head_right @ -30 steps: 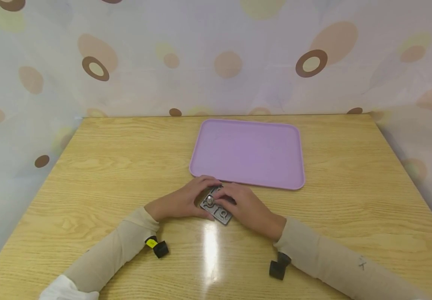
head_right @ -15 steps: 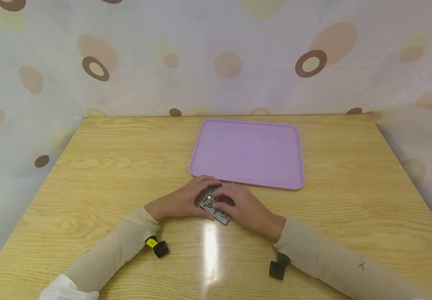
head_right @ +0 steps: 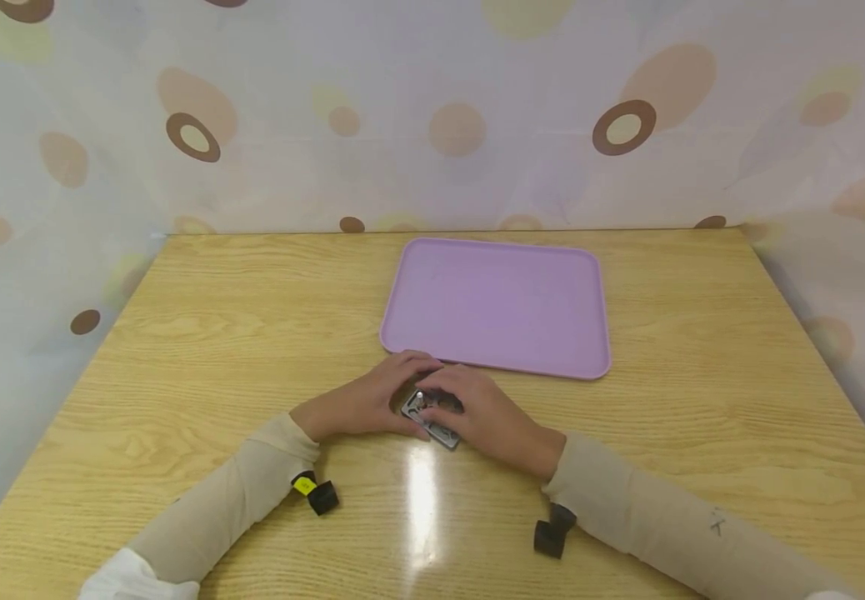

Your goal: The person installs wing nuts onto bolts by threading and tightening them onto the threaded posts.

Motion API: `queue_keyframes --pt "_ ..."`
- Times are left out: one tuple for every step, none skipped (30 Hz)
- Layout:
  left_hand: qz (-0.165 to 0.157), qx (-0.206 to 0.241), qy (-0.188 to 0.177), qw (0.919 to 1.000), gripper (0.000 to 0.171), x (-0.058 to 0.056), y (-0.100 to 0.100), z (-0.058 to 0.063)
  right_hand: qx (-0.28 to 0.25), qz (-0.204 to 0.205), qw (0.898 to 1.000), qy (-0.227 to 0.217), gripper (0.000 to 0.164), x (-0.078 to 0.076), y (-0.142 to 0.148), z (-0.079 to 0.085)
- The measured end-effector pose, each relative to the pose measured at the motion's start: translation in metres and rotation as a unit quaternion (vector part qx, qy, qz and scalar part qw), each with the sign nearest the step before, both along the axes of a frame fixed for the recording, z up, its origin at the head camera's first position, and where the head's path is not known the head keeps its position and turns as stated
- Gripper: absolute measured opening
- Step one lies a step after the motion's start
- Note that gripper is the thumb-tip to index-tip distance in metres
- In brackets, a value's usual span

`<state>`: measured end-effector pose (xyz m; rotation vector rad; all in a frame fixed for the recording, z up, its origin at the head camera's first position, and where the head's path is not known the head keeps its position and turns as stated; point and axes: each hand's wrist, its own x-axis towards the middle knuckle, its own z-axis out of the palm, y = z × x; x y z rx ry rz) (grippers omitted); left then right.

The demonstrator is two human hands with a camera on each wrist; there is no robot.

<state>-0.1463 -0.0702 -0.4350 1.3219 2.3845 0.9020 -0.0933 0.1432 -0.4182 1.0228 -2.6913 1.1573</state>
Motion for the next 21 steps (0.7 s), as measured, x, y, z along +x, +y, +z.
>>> queue_keyframes --pt "0.001 0.000 0.000 1.0000 0.088 0.0000 0.0001 -0.0001 0.000 -0.003 1.000 -0.002 0.036 0.0000 0.0002 0.0001" --pt "0.001 0.000 0.001 1.0000 0.088 0.0000 0.0002 -0.0002 0.001 -0.005 1.000 -0.005 0.035 -0.0001 0.0006 -0.0001" --pt "0.002 0.000 0.000 1.0000 0.088 0.0001 0.0001 -0.0001 0.001 -0.007 1.000 -0.006 0.035 -0.0002 0.0009 -0.0002" --pt "0.003 0.002 0.000 1.0000 0.088 0.0001 0.0000 -0.0002 0.000 -0.008 1.000 -0.008 0.034 -0.0003 0.0014 -0.0005" --pt "0.004 0.003 -0.001 1.0000 0.088 0.0002 -0.0001 -0.0004 -0.001 -0.010 1.000 -0.010 0.034 -0.0004 0.0019 -0.0006" --pt "0.005 0.005 -0.003 1.0000 0.088 0.0002 -0.0001 -0.0006 -0.002 -0.011 1.000 -0.012 0.033 -0.0004 0.0025 -0.0007" --pt "0.004 0.008 -0.003 1.0000 0.088 0.0000 -0.0003 -0.0012 -0.004 -0.012 1.000 -0.015 0.032 -0.0004 0.0029 -0.0002" --pt "0.004 0.010 0.000 0.9999 0.088 -0.0002 -0.0003 -0.0019 -0.005 -0.013 1.000 -0.019 0.031 -0.0004 0.0034 -0.0001" --pt "0.004 0.011 0.002 0.9999 0.088 -0.0004 -0.0005 -0.0029 -0.006 -0.015 1.000 -0.024 0.029 -0.0002 0.0038 0.0004" --pt "0.003 0.013 0.005 0.9999 0.088 -0.0008 -0.0005 -0.0040 -0.007 -0.017 0.999 -0.029 0.027 -0.0001 0.0043 0.0007" --pt "0.002 0.015 0.008 0.9999 0.088 -0.0012 -0.0004 -0.0051 -0.007 -0.019 0.999 -0.034 0.025 0.0000 0.0047 0.0012" --pt "0.001 0.016 0.011 0.9998 0.088 -0.0017 -0.0004 -0.0062 -0.007 -0.020 0.999 -0.038 0.024 0.0001 0.0050 0.0016" --pt "0.001 0.017 0.015 0.9997 0.089 -0.0021 -0.0004 -0.0073 -0.006 -0.022 0.999 -0.041 0.023 0.0002 0.0054 0.0019" --pt "0.000 0.018 0.017 0.9997 0.089 -0.0024 -0.0004 -0.0078 -0.006 -0.024 0.999 -0.044 0.021 0.0003 0.0057 0.0021" --pt "0.000 0.019 0.018 0.9997 0.089 -0.0026 -0.0004 -0.0082 -0.006 -0.024 0.999 -0.046 0.021 0.0004 0.0060 0.0023" --pt "0.000 0.020 0.018 0.9996 0.089 -0.0029 -0.0003 -0.0085 -0.006 -0.025 0.999 -0.046 0.020 0.0005 0.0062 0.0025" --pt "0.000 0.020 0.018 0.9996 0.089 -0.0032 -0.0002 -0.0086 -0.006 -0.027 0.999 -0.045 0.019 0.0006 0.0065 0.0027" --pt "0.000 0.019 0.019 0.9996 0.089 -0.0034 -0.0002 -0.0086 -0.008 -0.027 0.999 -0.044 0.019 0.0006 0.0068 0.0027" --pt "0.000 0.019 0.018 0.9997 0.090 -0.0035 -0.0002 -0.0086 -0.008 -0.027 0.999 -0.042 0.018 0.0006 0.0070 0.0026" --pt "0.001 0.017 0.018 0.9997 0.090 -0.0036 -0.0002 -0.0085 -0.010 -0.026 0.999 -0.040 0.017 0.0006 0.0071 0.0025" --pt "0.001 0.016 0.017 0.9997 0.090 -0.0037 -0.0003 -0.0087 -0.012 -0.025 0.999 -0.038 0.016 0.0006 0.0071 0.0023"
